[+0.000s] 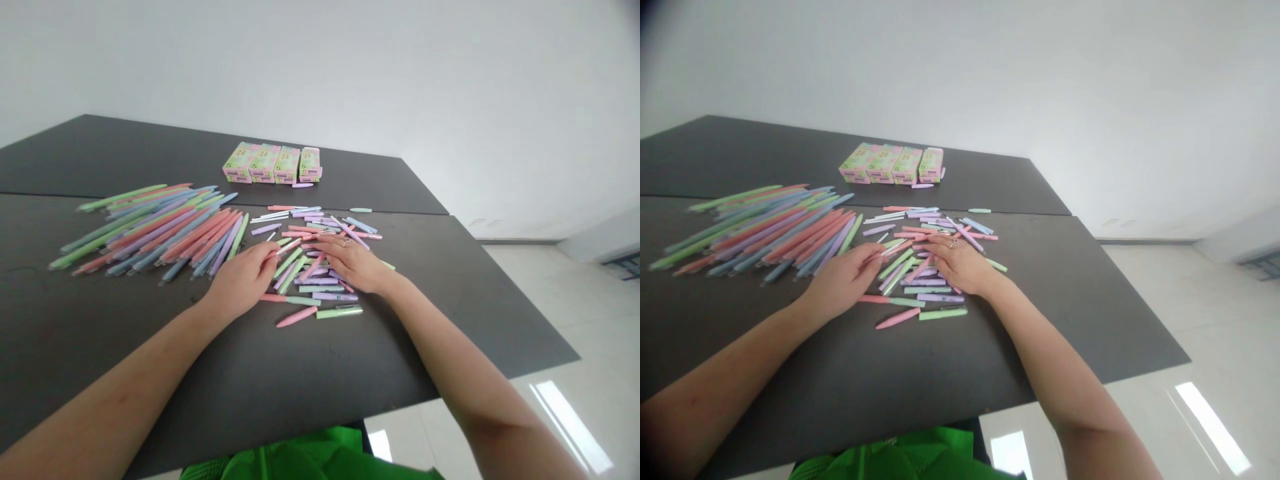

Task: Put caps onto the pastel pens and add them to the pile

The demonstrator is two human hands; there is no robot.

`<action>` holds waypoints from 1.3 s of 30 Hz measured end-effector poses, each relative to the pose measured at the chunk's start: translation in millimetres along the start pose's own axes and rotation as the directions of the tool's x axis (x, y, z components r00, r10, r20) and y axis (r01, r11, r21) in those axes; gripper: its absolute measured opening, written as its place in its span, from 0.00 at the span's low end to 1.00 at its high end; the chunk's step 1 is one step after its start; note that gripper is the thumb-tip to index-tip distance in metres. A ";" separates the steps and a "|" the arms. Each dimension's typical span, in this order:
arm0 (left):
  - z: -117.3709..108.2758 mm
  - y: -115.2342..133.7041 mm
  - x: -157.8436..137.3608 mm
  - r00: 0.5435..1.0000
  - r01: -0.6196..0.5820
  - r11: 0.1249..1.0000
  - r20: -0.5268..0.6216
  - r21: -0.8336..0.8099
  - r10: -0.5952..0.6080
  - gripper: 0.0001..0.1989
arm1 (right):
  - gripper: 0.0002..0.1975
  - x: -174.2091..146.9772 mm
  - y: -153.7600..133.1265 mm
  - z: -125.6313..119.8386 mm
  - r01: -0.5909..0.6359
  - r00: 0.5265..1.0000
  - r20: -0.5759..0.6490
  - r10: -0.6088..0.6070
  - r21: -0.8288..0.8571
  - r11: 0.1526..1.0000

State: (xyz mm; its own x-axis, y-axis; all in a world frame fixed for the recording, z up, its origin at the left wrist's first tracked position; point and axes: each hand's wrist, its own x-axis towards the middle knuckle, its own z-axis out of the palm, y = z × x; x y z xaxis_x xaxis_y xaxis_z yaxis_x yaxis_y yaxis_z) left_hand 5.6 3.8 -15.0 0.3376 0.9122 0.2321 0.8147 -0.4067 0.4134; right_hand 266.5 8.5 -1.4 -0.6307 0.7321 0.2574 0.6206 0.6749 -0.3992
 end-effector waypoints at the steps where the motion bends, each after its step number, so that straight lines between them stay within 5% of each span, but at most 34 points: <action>1: -0.2 0.1 0.2 1.000 0.001 1.000 0.003 -0.001 -0.001 0.16 | 0.21 2.0 -2.4 3.1 -0.007 1.000 0.029 0.007 -0.018 1.000; 10: -2.4 0.2 1.4 0.998 0.060 0.998 0.035 0.022 -0.061 0.17 | 0.19 -6.6 14.0 0.8 -0.271 0.962 0.007 0.271 -0.012 0.962; 18: -2.7 -0.3 3.1 0.994 0.091 0.991 0.074 -0.103 -0.083 0.16 | 0.20 4.5 12.4 12.6 -0.091 0.995 0.027 0.093 -0.051 0.995; 24: -1.3 -3.5 3.5 0.996 0.076 0.961 0.065 -0.266 -0.061 0.15 | 0.19 -4.3 0.5 -0.9 0.032 0.998 -0.054 -0.033 -0.009 0.999; 28: -5.6 -0.1 2.3 0.996 0.088 0.961 0.029 -0.261 -0.083 0.16 | 0.15 -3.7 -6.9 -1.9 0.126 0.992 0.015 -0.126 0.021 0.992; 39: -2.5 3.2 -0.9 0.991 0.039 0.946 0.136 -0.322 0.005 0.16 | 0.15 -8.6 27.8 11.2 -0.095 0.992 -0.100 0.079 -0.167 0.981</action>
State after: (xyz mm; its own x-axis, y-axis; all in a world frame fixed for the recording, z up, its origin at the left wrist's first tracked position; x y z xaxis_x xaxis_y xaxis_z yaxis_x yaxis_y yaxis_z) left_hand 6.7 1.6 -11.6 0.4025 0.9085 0.1126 0.6321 -0.3648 0.6837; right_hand 283.9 20.0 -24.6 -0.5302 0.7886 0.3115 0.7468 0.6083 -0.2688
